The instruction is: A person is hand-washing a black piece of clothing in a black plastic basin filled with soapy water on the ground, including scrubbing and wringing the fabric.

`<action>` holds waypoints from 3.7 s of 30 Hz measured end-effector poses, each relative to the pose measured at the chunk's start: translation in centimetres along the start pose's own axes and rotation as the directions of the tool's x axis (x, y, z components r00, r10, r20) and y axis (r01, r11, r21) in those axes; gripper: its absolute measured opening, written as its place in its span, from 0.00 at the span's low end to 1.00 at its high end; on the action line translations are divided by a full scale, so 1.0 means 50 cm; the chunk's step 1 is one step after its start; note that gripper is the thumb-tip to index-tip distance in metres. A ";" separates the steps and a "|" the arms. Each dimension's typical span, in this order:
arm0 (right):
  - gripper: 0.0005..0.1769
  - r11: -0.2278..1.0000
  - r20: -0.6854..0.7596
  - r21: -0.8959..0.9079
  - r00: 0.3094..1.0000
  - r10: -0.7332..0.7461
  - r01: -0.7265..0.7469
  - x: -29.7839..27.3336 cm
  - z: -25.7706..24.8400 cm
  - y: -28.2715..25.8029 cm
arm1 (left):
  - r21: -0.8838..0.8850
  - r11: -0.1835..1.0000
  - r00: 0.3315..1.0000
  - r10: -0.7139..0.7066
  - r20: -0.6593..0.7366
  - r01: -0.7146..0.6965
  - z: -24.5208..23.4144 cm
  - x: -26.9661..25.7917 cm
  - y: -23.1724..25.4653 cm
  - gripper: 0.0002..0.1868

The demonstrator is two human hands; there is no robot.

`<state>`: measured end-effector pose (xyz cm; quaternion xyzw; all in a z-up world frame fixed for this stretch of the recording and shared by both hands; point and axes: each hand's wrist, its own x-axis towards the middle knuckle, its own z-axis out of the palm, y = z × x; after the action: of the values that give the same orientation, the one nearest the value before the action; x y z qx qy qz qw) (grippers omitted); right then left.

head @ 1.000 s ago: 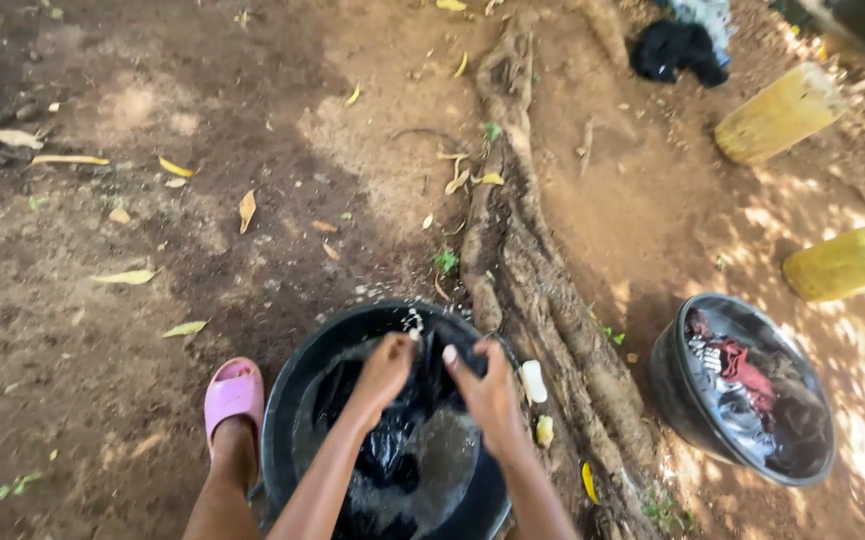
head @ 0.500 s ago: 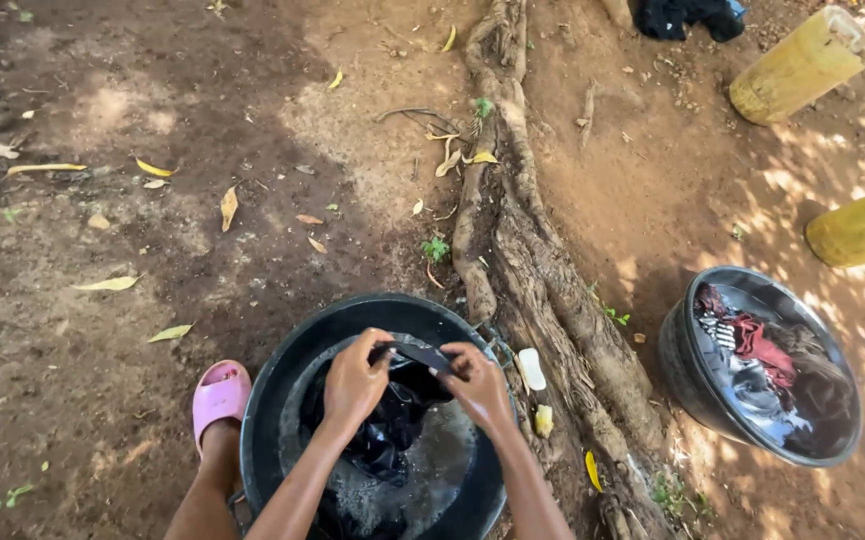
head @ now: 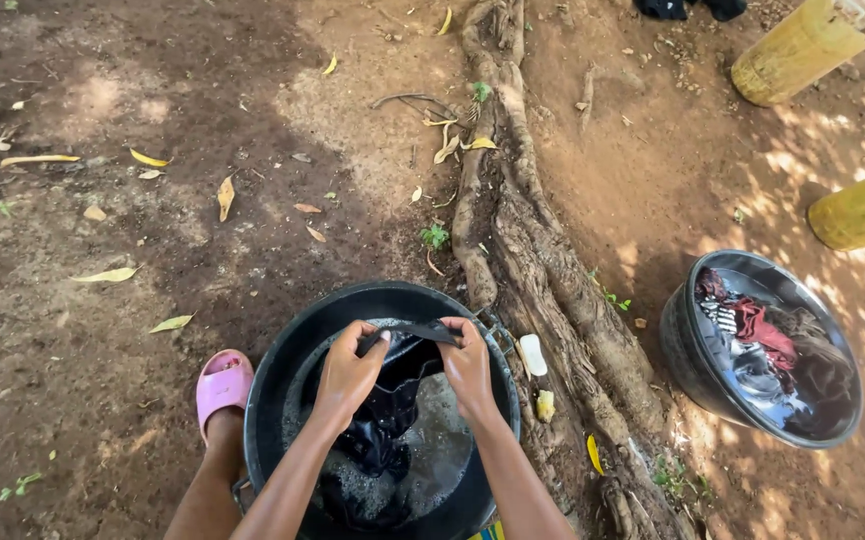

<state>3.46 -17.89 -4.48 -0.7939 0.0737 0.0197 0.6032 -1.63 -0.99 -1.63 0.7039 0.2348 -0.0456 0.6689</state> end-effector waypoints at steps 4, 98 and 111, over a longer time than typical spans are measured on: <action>0.20 0.924 0.188 0.340 0.975 0.119 -0.178 -0.009 0.019 -0.037 | -0.024 0.999 0.994 -0.049 -0.100 0.047 -0.013 0.006 -0.004 0.09; 0.26 0.997 0.191 -0.017 0.979 0.072 -0.070 -0.059 0.145 0.013 | -0.214 0.977 0.974 -0.054 -0.218 0.006 0.055 0.016 -0.137 0.34; 0.26 0.998 0.219 -0.063 0.976 0.021 -0.007 -0.039 0.117 0.031 | -0.019 0.998 0.985 -0.056 -0.165 0.053 0.047 -0.002 -0.070 0.36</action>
<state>1.64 -12.49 -7.33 -0.8046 0.0117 0.1137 0.5827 -2.53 -3.30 -5.04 0.6935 0.3090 -0.0036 0.6508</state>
